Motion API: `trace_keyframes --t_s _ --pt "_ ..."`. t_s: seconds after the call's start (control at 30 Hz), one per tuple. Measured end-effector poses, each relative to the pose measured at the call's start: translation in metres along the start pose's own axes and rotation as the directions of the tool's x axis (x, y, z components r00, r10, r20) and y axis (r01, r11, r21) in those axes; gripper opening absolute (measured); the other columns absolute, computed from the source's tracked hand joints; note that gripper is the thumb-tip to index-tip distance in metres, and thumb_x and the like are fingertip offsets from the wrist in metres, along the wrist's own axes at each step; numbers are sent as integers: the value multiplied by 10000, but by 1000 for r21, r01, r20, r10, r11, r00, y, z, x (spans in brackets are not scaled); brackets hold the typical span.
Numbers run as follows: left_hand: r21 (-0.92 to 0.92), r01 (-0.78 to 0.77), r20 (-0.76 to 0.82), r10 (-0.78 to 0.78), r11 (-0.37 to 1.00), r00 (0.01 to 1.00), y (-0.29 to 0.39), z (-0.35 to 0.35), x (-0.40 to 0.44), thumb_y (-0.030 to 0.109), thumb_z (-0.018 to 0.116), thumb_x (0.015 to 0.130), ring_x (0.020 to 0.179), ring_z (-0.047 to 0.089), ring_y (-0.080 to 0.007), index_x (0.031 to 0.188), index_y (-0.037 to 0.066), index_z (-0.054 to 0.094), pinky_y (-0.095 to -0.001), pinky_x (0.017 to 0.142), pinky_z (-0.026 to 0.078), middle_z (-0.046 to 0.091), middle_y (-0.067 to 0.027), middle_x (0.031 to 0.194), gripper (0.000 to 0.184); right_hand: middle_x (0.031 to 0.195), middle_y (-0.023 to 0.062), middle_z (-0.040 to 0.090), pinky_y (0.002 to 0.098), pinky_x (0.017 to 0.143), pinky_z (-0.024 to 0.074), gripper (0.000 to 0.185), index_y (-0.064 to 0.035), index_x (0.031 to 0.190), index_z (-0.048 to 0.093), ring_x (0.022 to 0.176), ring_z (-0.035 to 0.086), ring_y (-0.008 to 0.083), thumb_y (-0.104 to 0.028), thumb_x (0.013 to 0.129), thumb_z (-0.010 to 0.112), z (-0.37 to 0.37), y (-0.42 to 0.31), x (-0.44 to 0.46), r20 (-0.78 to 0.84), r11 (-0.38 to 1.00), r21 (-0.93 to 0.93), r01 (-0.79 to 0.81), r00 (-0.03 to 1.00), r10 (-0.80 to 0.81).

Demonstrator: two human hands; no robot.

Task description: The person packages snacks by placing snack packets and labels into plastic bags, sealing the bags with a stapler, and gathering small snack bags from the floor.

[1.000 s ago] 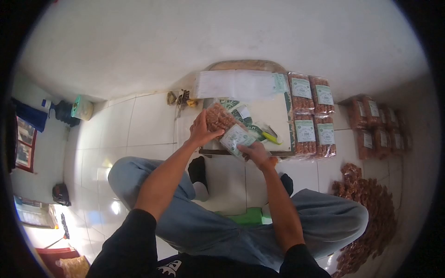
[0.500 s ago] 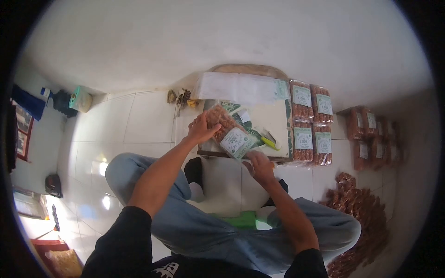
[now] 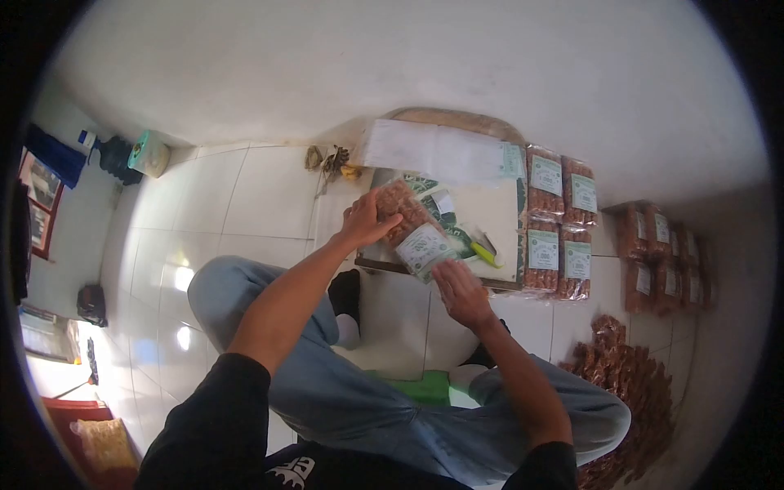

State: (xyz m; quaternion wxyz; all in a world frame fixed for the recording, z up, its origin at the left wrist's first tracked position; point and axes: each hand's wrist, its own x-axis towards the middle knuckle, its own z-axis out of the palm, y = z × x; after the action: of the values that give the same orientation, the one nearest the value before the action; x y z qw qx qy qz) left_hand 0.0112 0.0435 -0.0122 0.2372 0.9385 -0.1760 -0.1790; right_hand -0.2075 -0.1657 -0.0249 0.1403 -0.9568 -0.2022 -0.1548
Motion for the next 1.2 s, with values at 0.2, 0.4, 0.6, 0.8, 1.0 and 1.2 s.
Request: trace_keyframes --t_s 0.2,0.4,0.6,0.8,1.0,1.2 --pt "25 -7 -4 7 1000 1000 0 1 2 671 564 800 1417 223 -325 1512 98 114 -527 1131 147 259 -172 1508 1019 1296 174 515 448 1085 368 523 11 1282 500 1267 456 351 -61 781 630 -20 -3 32 47 999 52 -5 999 2" --pt "23 15 -2 -15 1000 1000 4 1 0 669 560 805 1420 215 -326 1512 97 109 -530 1133 144 256 -175 1507 1015 1255 175 527 444 1074 374 475 7 1231 525 1246 467 350 -73 775 633 -25 -10 40 11 984 159 -85 996 85" --pt "17 2 -35 -1 1000 999 4 2 0 667 565 803 1398 261 -368 1501 62 128 -539 1126 168 271 -213 1498 1022 1298 184 508 449 1085 359 552 30 1253 508 1263 457 344 -63 724 635 -15 -2 37 30 992 113 59 998 -63" --pt "41 -14 -16 15 999 1000 1 5 0 669 531 823 1416 212 -344 1513 75 95 -527 1135 138 240 -173 1517 1009 1385 176 450 433 1114 317 675 32 1337 449 1310 416 329 -69 699 644 -17 -9 42 102 999 20 28 994 -29" --pt "51 -29 -25 30 998 999 3 5 -1 651 533 836 1410 226 -365 1507 59 110 -531 1133 151 251 -185 1514 989 1425 165 424 422 1129 294 736 13 1390 400 1357 373 303 -88 701 637 -8 -5 50 133 996 16 85 987 -86" --pt "53 -30 -16 31 998 999 4 3 -2 648 528 842 1413 225 -355 1509 66 108 -531 1132 152 251 -185 1514 979 1462 153 395 416 1129 295 663 2 1409 377 1370 363 281 -107 779 553 5 2 60 118 983 -67 169 980 -160"
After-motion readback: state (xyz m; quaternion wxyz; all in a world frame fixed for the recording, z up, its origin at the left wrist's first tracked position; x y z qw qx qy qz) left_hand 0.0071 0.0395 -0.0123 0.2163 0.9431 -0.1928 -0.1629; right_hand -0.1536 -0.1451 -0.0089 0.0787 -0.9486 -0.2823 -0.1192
